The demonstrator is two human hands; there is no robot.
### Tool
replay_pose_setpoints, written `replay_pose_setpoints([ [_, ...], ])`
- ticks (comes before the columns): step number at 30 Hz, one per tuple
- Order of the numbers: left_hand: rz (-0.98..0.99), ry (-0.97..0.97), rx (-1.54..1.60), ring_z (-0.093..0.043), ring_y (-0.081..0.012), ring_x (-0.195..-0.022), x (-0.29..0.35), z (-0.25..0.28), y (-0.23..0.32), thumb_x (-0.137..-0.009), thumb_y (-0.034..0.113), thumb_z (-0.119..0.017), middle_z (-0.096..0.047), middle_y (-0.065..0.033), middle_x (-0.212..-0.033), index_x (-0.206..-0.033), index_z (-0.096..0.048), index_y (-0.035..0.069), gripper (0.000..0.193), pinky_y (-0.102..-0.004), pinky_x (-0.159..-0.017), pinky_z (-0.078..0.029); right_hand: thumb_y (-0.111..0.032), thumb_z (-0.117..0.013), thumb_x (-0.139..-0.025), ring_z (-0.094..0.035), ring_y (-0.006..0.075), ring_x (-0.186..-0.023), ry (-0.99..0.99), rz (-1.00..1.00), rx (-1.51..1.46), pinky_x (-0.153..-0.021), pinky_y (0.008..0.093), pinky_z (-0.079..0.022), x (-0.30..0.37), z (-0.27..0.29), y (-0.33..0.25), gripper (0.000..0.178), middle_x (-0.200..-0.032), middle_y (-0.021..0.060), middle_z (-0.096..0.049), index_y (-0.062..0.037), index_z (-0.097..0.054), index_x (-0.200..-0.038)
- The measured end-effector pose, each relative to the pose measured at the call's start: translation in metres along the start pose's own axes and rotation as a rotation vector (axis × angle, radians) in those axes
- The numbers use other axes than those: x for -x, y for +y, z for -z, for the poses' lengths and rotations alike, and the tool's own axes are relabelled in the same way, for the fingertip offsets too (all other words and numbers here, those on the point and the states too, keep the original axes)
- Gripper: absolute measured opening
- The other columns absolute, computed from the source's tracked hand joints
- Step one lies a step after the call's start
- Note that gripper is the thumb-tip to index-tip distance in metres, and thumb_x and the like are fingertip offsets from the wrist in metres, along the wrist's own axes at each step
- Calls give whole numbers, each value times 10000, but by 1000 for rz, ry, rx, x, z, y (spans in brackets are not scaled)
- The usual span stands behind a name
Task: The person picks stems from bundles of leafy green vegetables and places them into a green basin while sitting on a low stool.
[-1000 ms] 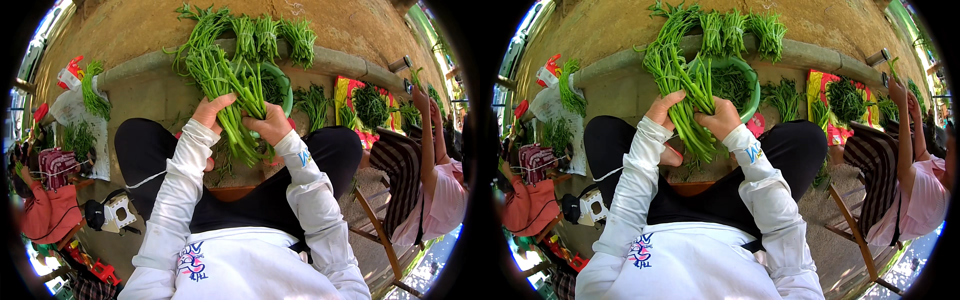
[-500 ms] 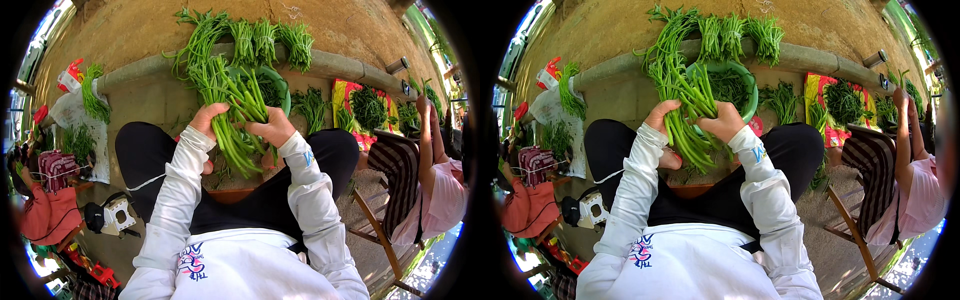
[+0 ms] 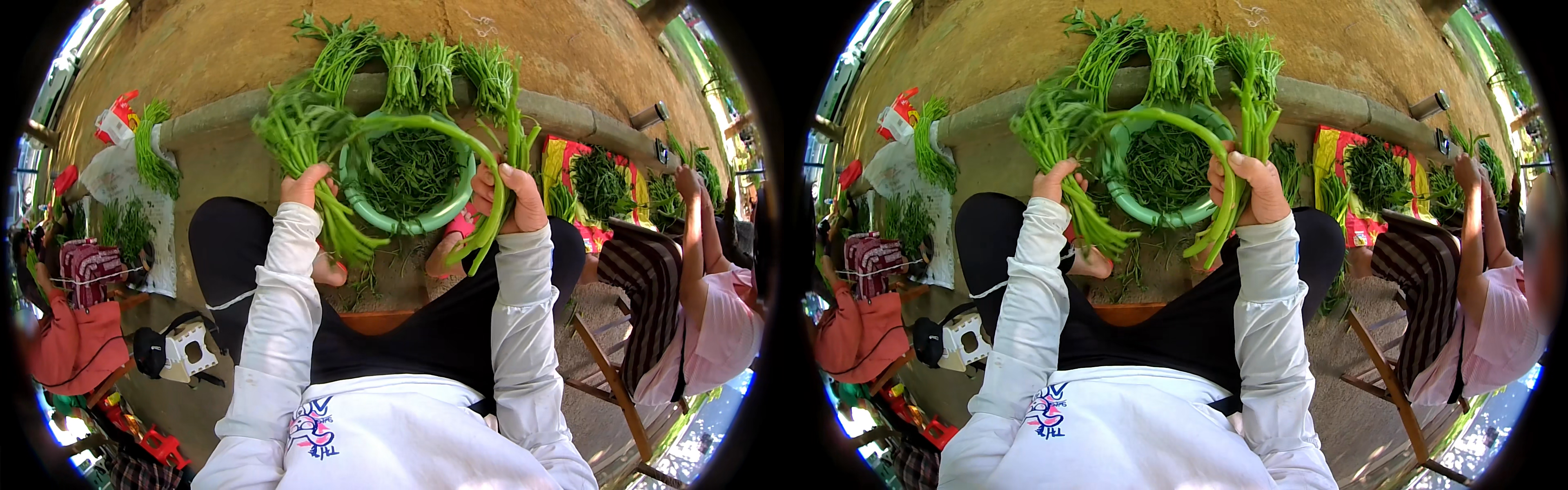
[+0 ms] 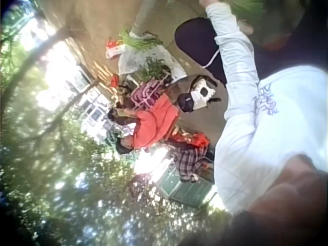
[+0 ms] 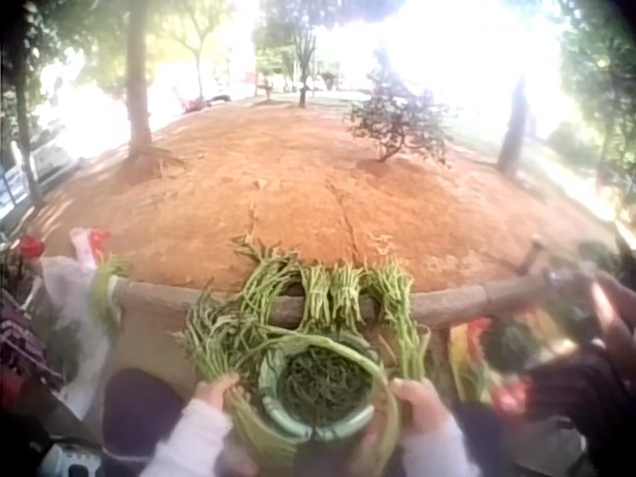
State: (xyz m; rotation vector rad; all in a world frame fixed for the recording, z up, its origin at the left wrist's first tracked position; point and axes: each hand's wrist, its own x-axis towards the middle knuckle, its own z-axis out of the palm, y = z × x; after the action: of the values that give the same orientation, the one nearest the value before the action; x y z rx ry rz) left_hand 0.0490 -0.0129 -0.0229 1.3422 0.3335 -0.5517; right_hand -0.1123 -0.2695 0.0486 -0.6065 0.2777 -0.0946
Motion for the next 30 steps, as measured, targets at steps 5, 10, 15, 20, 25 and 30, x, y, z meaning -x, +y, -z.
replay_pose_setpoints([
  [5, 184, 13, 357, -545, -237, -570, -2, -3, -7, -710, 253, -749, -528, -81, -645, -872, -497, 55, 359, -368, -509, -465, -110, -612, -789, -524, 89, -574, 149, 96, 265, -470, 216, -419, -9, -7, 18, 214, -760, 37, -576, -13, -588, -978],
  [10, 270, -284, 367, -569, -221, -578, 24, -28, -1, -793, 263, -667, -568, -64, -673, -902, -547, 58, 261, -348, -518, -475, -56, -622, -782, -506, 71, -505, 70, 26, 485, -435, 209, -388, -3, -20, 20, 171, -698, 11, -582, -18, -616, -949],
  [15, 144, -324, 217, -577, -157, -620, 42, -56, 8, -782, 257, -699, -596, -41, -729, -947, -587, 43, 293, -294, -549, -504, -36, -659, -752, -518, 33, -646, -53, -73, 828, -564, 195, -421, -2, -23, 34, 198, -768, -30, -606, -27, -633, -948],
  [20, 99, -266, 222, -569, -142, -597, 47, -58, 13, -738, 224, -746, -597, -47, -722, -884, -608, 50, 266, -271, -529, -487, -21, -662, -744, -528, 45, -789, -150, -65, 925, -715, 212, -444, -4, -25, 41, 247, -856, -29, -615, -14, -609, -986],
  [25, 49, -333, 151, -568, -135, -595, 50, -59, 12, -748, 174, -725, -597, -32, -719, -907, -611, 56, 228, -264, -530, -482, -34, -685, -740, -542, 72, -792, -136, -32, 864, -732, 237, -456, -8, -29, 45, 296, -885, -2, -627, -11, -584, -1017],
  [30, -26, -322, 203, -562, -140, -632, 56, -71, -4, -723, 73, -713, -623, -33, -790, -891, -617, 32, 198, -268, -576, -454, -77, -684, -735, -580, 115, -809, -34, 181, 899, -741, 262, -468, -18, -17, 72, 375, -902, 43, -637, -9, -547, -1077],
])
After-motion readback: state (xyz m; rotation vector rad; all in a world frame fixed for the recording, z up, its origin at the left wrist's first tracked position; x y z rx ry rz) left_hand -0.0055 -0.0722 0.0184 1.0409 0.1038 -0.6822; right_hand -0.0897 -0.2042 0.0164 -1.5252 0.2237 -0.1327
